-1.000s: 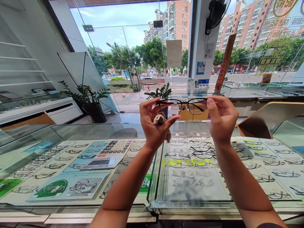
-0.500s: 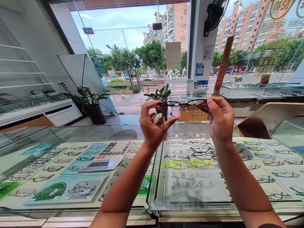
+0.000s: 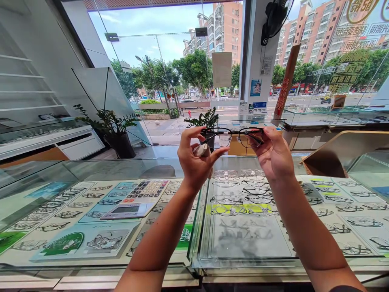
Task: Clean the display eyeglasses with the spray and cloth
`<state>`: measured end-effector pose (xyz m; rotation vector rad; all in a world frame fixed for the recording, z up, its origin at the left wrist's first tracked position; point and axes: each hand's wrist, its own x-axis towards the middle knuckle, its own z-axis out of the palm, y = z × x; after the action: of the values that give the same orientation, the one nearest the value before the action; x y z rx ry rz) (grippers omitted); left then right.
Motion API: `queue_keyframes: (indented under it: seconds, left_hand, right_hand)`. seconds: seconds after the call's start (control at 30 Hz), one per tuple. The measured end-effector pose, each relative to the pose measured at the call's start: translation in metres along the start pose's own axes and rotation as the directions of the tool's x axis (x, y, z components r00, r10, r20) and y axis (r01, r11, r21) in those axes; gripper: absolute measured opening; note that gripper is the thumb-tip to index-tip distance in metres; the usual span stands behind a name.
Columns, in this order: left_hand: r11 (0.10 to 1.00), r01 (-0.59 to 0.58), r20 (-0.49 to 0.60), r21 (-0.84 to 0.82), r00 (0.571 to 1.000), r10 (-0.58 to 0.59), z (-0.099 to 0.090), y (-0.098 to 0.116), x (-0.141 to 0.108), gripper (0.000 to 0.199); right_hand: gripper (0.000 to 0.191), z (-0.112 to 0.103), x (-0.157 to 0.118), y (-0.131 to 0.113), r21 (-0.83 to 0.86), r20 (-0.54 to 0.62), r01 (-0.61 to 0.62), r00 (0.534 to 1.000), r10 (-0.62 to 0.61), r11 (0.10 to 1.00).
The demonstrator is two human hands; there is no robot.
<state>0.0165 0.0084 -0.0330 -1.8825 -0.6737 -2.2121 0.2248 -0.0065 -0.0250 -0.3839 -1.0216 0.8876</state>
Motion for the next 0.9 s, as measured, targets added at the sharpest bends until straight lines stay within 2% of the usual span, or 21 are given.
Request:
queue_keyframes:
  seconds: [0.23,0.57,0.67,0.77,0.83,0.9]
  left_hand:
    - [0.999,-0.011,-0.009,-0.047,1.0,0.011,-0.001,0.0,0.001,0.067]
    - [0.992,0.077,-0.017,-0.104,0.997,-0.079,0.001,-0.001,-0.001,0.068]
    - [0.979,0.144,-0.01,-0.145,0.989,-0.147,0.002,-0.003,0.001,0.068]
    - [0.915,0.319,0.064,-0.248,0.947,-0.314,0.0,-0.011,0.004,0.065]
    - [0.816,0.471,0.173,-0.335,0.882,-0.438,-0.002,-0.018,0.005,0.065]
    - [0.709,0.589,0.296,-0.387,0.808,-0.509,-0.002,-0.022,0.006,0.067]
  right_hand:
    - [0.02,0.002,-0.001,-0.004,0.014,0.001,-0.021,1.0,0.021,1.0]
    - [0.019,0.003,-0.006,-0.011,0.0,0.023,-0.006,1.0,0.006,1.0]
    - [0.019,0.003,-0.006,-0.014,-0.016,0.061,0.028,0.998,-0.027,0.999]
    - [0.022,0.003,-0.007,-0.015,-0.067,0.122,0.073,0.99,-0.064,0.995]
    - [0.022,0.004,-0.008,-0.014,-0.125,0.166,0.102,0.983,-0.08,0.987]
    - [0.022,0.006,-0.008,-0.009,-0.204,0.215,0.161,0.97,-0.116,0.966]
